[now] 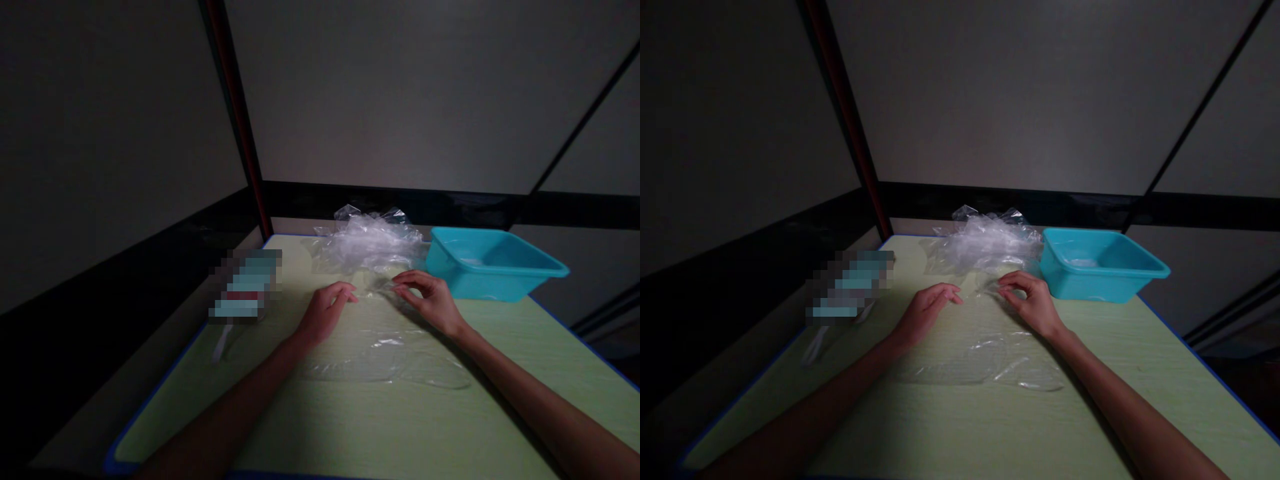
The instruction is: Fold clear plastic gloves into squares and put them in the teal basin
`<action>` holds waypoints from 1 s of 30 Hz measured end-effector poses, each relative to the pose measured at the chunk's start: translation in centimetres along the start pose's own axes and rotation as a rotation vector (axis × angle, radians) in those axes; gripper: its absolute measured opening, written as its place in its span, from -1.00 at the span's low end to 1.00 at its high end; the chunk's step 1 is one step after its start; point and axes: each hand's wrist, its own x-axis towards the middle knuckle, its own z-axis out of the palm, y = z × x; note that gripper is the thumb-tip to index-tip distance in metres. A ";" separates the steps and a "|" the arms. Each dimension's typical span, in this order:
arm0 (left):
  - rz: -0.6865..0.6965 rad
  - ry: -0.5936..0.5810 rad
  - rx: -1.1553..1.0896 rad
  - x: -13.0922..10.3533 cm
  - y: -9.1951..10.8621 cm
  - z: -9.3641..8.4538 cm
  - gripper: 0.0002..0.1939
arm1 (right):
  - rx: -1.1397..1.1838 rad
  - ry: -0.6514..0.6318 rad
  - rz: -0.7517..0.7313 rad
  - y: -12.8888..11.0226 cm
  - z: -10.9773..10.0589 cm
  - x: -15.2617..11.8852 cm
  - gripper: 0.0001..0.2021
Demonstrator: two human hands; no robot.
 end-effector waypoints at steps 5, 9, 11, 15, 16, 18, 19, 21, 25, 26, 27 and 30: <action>0.016 -0.026 0.020 -0.1 -0.3 0.2 -0.75 | 0.191 -0.080 0.075 -0.9 -0.5 -0.2 -0.66; 0.043 -0.107 0.078 -0.5 -0.2 0.3 -0.69 | 0.268 -0.217 0.077 -1.7 -1.2 -0.3 -0.58; 0.066 -0.174 0.157 -0.7 0.0 0.3 -0.65 | 0.267 -0.289 0.071 -2.0 -1.5 -0.3 -0.58; 0.127 -0.259 0.281 -0.8 0.1 0.4 -0.63 | 0.186 -0.405 0.056 -2.4 -1.6 -0.4 -0.61; 0.140 -0.269 0.301 -0.8 0.0 0.4 -0.63 | 0.162 -0.435 0.053 -2.5 -1.6 -0.4 -0.60; 0.159 -0.287 0.338 -0.8 -0.2 0.4 -0.64 | 0.130 -0.500 0.048 -2.7 -1.8 -0.4 -0.58; 0.165 -0.293 0.355 -0.8 -0.3 0.4 -0.64 | 0.121 -0.532 0.047 -2.8 -2.0 -0.4 -0.58; 0.167 -0.303 0.382 -0.8 -0.4 0.5 -0.65 | 0.111 -0.596 0.044 -3.0 -2.6 -0.4 -0.57; 0.157 -0.327 0.428 -1.0 -0.4 0.5 -0.63 | 0.096 -0.659 0.068 -3.2 -3.7 -0.2 -0.55; 0.159 -0.336 0.443 -1.0 -0.3 0.5 -0.63 | 0.092 -0.651 0.065 -3.3 -3.9 -0.1 -0.56; 0.166 -0.347 0.460 -1.1 -0.2 0.5 -0.63 | 0.084 -0.639 0.049 -3.3 -3.9 -0.1 -0.57; 0.213 -0.388 0.525 -1.2 0.1 0.4 -0.62 | 0.037 -0.633 -0.035 -3.3 -3.3 -0.2 -0.57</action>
